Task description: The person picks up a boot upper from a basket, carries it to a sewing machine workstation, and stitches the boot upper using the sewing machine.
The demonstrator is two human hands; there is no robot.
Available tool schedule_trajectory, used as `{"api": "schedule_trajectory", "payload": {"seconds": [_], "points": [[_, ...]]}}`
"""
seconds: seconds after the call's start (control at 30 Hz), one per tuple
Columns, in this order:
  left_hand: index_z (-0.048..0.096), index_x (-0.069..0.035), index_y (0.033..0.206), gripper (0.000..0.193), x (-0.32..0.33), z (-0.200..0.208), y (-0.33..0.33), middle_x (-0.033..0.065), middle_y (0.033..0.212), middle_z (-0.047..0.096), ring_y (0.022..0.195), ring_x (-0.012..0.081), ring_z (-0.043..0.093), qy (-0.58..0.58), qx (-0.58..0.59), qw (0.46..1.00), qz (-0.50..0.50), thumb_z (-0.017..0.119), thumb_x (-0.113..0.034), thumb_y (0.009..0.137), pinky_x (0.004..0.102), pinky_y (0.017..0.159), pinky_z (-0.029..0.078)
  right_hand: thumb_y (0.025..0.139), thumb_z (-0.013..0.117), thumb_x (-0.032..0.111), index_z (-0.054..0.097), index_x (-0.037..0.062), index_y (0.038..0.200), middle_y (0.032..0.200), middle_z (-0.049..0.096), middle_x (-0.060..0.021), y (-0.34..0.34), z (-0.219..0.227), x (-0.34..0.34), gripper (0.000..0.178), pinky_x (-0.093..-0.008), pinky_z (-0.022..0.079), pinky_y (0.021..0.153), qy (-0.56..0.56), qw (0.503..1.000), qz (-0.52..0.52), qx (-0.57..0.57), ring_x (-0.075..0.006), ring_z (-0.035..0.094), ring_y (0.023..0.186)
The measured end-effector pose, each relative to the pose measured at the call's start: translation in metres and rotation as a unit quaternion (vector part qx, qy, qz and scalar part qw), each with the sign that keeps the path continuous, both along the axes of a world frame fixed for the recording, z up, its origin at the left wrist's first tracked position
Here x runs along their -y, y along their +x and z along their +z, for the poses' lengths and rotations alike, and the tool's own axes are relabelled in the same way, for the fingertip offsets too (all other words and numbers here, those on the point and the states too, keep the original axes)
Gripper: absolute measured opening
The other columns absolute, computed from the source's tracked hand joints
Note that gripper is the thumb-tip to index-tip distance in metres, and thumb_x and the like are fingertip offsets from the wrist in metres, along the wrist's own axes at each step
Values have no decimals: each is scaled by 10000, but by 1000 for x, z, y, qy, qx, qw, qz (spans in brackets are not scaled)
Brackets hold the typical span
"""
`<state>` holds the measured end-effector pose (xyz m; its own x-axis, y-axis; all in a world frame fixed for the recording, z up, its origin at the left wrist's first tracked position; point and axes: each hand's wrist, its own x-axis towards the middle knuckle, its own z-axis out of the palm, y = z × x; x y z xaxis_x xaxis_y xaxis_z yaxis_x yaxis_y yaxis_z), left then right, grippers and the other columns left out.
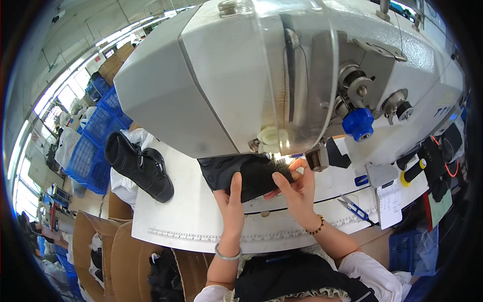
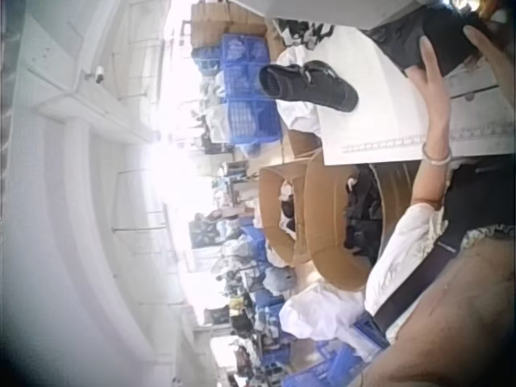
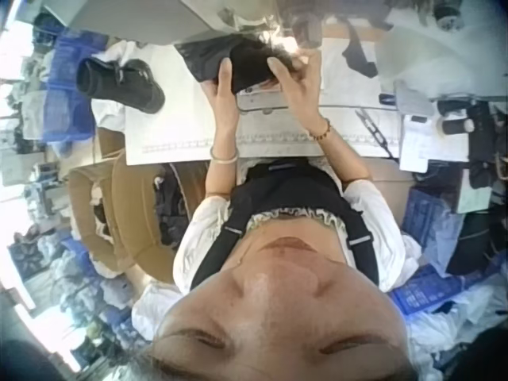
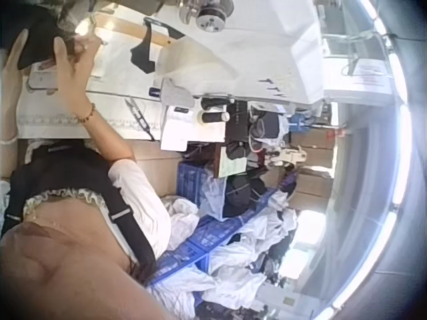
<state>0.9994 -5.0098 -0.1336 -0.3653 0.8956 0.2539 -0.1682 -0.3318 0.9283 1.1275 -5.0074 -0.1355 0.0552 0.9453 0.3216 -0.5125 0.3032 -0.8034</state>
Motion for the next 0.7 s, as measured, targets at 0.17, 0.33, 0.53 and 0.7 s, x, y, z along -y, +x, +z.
{"api": "schedule_trajectory", "payload": {"seconds": [0.17, 0.33, 0.53, 0.7], "points": [[519, 8, 1036, 266, -5, 0, -5, 37, 940, 547, 820, 89, 482, -17, 29, 999, -25, 555, -187, 857, 222, 726, 368, 825, 506, -48, 261, 9, 1051, 964, 527, -169, 1, -5, -2, 338, -298, 564, 578, 51, 998, 25, -1, -197, 617, 762], [542, 18, 1012, 231, -4, 0, -7, 49, 965, 562, 882, 104, 491, -14, 31, 999, -36, 546, -159, 864, 237, 811, 380, 828, 510, -36, 267, 6, 1049, 986, 505, -166, 2, -6, -1, 332, -306, 568, 589, 47, 998, 31, 9, -202, 614, 771], [538, 14, 1014, 223, -4, 2, -7, 52, 981, 557, 893, 105, 490, -8, 26, 999, -41, 536, -155, 870, 240, 820, 377, 842, 479, -38, 256, 66, 980, 901, 581, -186, 2, 0, 0, 283, -335, 569, 564, 29, 999, 21, 22, -234, 630, 723], [526, 17, 1033, 239, -2, 6, -4, 60, 1004, 551, 912, 115, 488, 1, -1, 999, -33, 531, -162, 873, 246, 838, 370, 832, 523, -10, 253, 19, 1039, 877, 549, -176, 4, 3, 1, 341, -301, 557, 521, 2, 999, 39, -4, -226, 628, 630]]}}
